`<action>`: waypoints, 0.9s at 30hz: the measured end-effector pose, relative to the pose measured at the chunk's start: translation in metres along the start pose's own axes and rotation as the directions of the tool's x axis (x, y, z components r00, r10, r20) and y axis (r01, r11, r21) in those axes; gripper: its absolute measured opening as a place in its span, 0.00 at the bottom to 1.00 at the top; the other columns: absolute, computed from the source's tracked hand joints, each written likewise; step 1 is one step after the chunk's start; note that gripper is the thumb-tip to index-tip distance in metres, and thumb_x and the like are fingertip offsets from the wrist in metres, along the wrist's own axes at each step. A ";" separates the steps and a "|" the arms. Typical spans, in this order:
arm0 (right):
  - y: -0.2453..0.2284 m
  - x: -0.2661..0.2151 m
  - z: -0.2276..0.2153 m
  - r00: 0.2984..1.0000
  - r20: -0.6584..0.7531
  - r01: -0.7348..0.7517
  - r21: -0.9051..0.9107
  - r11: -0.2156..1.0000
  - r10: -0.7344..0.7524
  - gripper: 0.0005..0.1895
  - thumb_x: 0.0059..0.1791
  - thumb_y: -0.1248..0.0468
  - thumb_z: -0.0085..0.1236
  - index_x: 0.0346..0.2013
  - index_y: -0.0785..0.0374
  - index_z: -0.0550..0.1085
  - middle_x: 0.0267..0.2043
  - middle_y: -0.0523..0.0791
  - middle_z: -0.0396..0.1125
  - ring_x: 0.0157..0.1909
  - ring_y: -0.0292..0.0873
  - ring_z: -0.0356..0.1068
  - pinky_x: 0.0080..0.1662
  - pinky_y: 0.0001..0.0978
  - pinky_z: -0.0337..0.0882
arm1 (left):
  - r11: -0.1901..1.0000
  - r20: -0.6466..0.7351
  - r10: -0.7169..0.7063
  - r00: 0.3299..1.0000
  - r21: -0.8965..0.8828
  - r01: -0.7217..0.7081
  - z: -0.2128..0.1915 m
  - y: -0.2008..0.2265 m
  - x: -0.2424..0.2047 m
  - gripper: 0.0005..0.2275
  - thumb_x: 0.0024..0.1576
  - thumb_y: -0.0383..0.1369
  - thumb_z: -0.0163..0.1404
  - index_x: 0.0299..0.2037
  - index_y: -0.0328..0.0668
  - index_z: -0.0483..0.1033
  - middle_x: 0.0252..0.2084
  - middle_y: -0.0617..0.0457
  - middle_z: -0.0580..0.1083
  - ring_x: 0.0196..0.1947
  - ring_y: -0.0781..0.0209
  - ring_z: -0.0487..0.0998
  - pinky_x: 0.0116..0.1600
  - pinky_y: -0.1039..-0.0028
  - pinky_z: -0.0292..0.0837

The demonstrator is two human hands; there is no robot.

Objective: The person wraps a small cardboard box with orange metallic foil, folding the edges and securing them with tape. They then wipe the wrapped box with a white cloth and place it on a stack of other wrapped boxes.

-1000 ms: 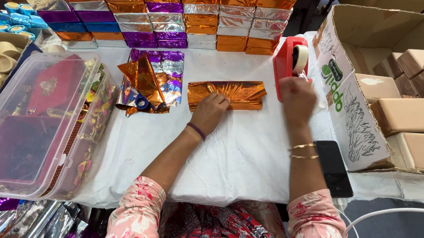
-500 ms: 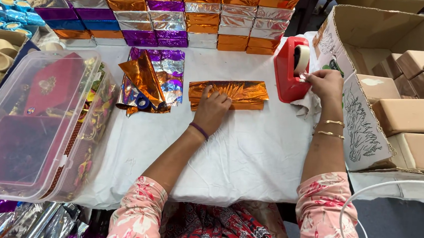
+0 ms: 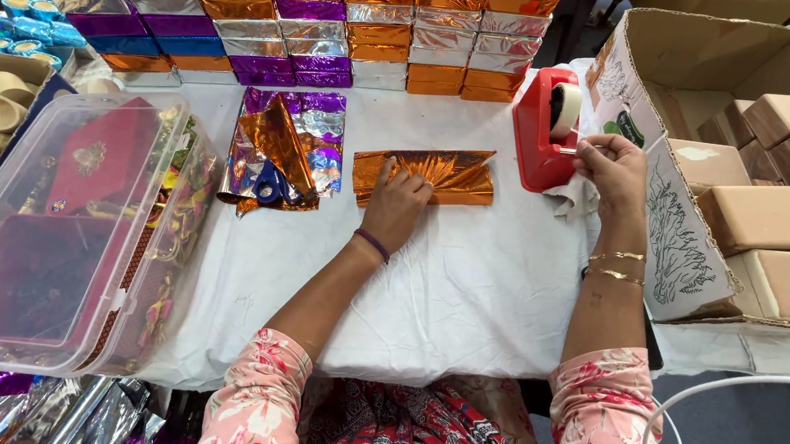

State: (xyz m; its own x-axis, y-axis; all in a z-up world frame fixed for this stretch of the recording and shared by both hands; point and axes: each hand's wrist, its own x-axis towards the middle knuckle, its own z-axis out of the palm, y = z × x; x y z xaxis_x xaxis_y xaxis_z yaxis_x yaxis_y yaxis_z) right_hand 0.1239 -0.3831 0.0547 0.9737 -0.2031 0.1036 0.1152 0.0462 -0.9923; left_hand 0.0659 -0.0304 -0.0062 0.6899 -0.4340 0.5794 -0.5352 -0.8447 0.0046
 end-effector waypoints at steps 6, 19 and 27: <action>-0.002 -0.018 0.009 0.996 -0.085 0.032 -0.100 0.995 -0.040 0.26 0.48 0.76 0.62 0.52 0.61 0.57 0.31 0.45 0.72 0.29 0.33 0.72 0.31 0.23 0.71 | 1.000 0.031 -0.017 0.999 -0.009 0.018 0.000 0.000 0.000 0.10 0.55 0.23 0.50 0.44 0.44 0.80 0.40 0.54 0.76 0.48 0.57 0.76 0.75 0.50 0.49; 0.022 -0.022 0.026 0.958 -0.139 0.178 -0.404 0.897 -0.252 0.28 0.50 0.76 0.60 0.52 0.57 0.52 0.32 0.45 0.74 0.34 0.38 0.78 0.37 0.30 0.78 | 0.999 -0.026 -0.001 1.000 -0.045 0.000 -0.003 -0.002 -0.001 0.10 0.55 0.24 0.50 0.44 0.43 0.80 0.40 0.53 0.77 0.47 0.56 0.76 0.74 0.55 0.53; 0.037 -0.009 0.011 0.979 -0.198 0.064 0.030 0.997 -0.057 0.29 0.48 0.77 0.60 0.51 0.55 0.53 0.32 0.45 0.71 0.34 0.39 0.77 0.34 0.31 0.73 | 0.996 -0.060 -0.010 0.998 -0.089 0.004 -0.002 -0.003 -0.001 0.08 0.55 0.24 0.52 0.42 0.42 0.81 0.37 0.52 0.77 0.44 0.56 0.77 0.73 0.57 0.55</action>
State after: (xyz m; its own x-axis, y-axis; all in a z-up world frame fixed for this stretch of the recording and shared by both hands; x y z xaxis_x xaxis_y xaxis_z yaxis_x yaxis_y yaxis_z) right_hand 0.1214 -0.3683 0.0175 0.9073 -0.3949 0.1445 0.1835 0.0627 -0.9810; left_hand 0.0664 -0.0271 -0.0052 0.6646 -0.4061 0.6272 -0.5734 -0.8154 0.0797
